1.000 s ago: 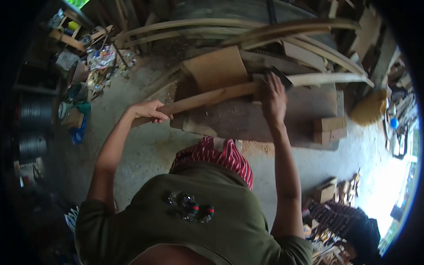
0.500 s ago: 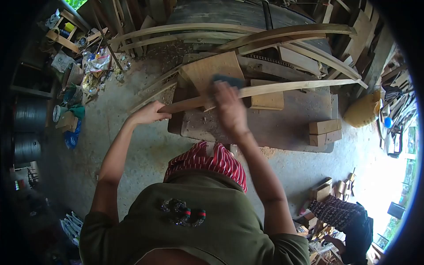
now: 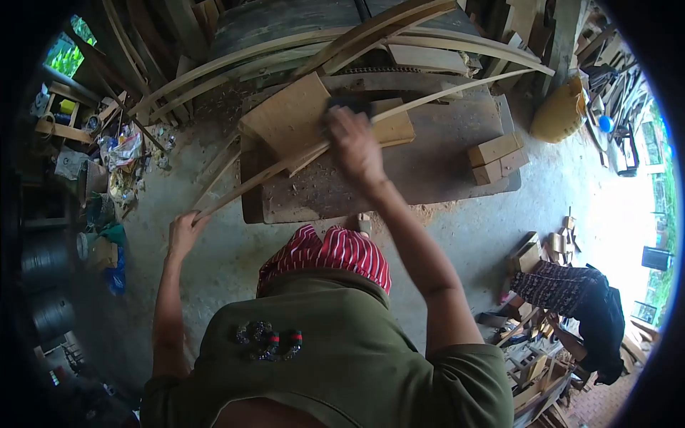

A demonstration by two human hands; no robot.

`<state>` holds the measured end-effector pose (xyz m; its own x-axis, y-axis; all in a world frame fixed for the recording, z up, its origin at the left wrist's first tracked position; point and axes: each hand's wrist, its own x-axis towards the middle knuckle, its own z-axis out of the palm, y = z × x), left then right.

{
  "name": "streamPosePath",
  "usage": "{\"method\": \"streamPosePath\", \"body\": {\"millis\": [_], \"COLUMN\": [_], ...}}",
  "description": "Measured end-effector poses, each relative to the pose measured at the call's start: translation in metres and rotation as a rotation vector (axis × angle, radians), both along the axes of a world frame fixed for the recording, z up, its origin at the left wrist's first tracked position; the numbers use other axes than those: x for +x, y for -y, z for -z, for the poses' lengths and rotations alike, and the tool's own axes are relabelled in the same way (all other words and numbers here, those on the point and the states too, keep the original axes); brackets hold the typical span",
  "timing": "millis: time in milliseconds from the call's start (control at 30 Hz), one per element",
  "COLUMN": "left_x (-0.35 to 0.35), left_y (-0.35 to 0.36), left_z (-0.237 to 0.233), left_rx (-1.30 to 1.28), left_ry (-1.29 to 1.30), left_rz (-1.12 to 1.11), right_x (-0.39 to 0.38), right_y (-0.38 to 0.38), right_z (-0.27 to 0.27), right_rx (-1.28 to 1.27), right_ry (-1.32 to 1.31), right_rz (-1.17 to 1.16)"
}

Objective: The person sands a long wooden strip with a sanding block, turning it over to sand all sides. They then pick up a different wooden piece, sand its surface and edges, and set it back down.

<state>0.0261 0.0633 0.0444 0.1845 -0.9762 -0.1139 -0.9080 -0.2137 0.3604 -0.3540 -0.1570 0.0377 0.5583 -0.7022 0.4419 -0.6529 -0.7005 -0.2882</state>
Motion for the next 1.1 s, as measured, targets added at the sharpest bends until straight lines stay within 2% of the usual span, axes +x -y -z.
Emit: {"method": "streamPosePath", "body": {"millis": [100,200,233,267,333,467,533,633,733,800,867,900,967,1000,1067,1100], "left_x": [0.021,0.019,0.010,-0.003,-0.057,-0.128,-0.167,-0.198,-0.210,-0.204,-0.201,-0.200,-0.200,-0.195,-0.181,-0.180], "left_y": [-0.019,-0.007,0.004,0.015,0.054,0.131,0.155,0.175,0.184,0.181,0.174,0.172,0.169,0.171,0.178,0.176], "left_z": [0.003,-0.005,-0.009,-0.008,-0.027,0.020,0.020,0.021,0.029,0.030,0.026,0.017,-0.001,0.003,0.016,0.014], "left_rx": [-0.004,0.123,0.006,-0.110,-0.109,-0.206,-0.341,-0.344,-0.273,-0.313,-0.234,-0.230,-0.087,-0.088,0.153,0.075], "left_ry": [0.072,0.054,0.084,0.115,0.016,0.274,0.202,0.201,0.252,0.230,-0.056,-0.054,-0.459,-0.463,-0.257,-0.289], "left_rz": [-0.010,-0.061,0.022,0.104,0.136,0.429,0.362,0.451,0.448,0.487,0.498,0.495,0.524,0.526,0.557,0.547], "right_x": [-0.047,-0.054,-0.054,-0.053,-0.051,-0.051,-0.053,-0.057,-0.063,-0.074,-0.083,-0.083,-0.075,-0.060,-0.028,-0.013], "right_y": [0.041,0.041,0.039,0.037,0.030,0.026,0.024,0.027,0.030,0.035,0.038,0.041,0.035,0.024,-0.010,-0.029], "right_z": [0.017,0.021,0.022,0.023,0.030,0.046,0.045,0.043,0.034,0.024,0.010,0.007,0.014,0.023,0.011,-0.004], "right_rx": [-0.059,-0.038,-0.039,-0.035,-0.028,0.015,0.075,0.118,0.146,0.555,0.493,0.373,0.104,-0.045,0.082,0.118], "right_ry": [0.028,0.024,0.027,0.031,0.036,0.058,0.089,0.137,0.202,0.591,0.637,0.564,0.321,0.153,0.104,0.155], "right_rz": [0.197,0.179,0.177,0.167,0.142,0.093,0.093,0.060,0.037,0.009,0.079,0.119,0.135,0.114,-0.062,-0.150]}}
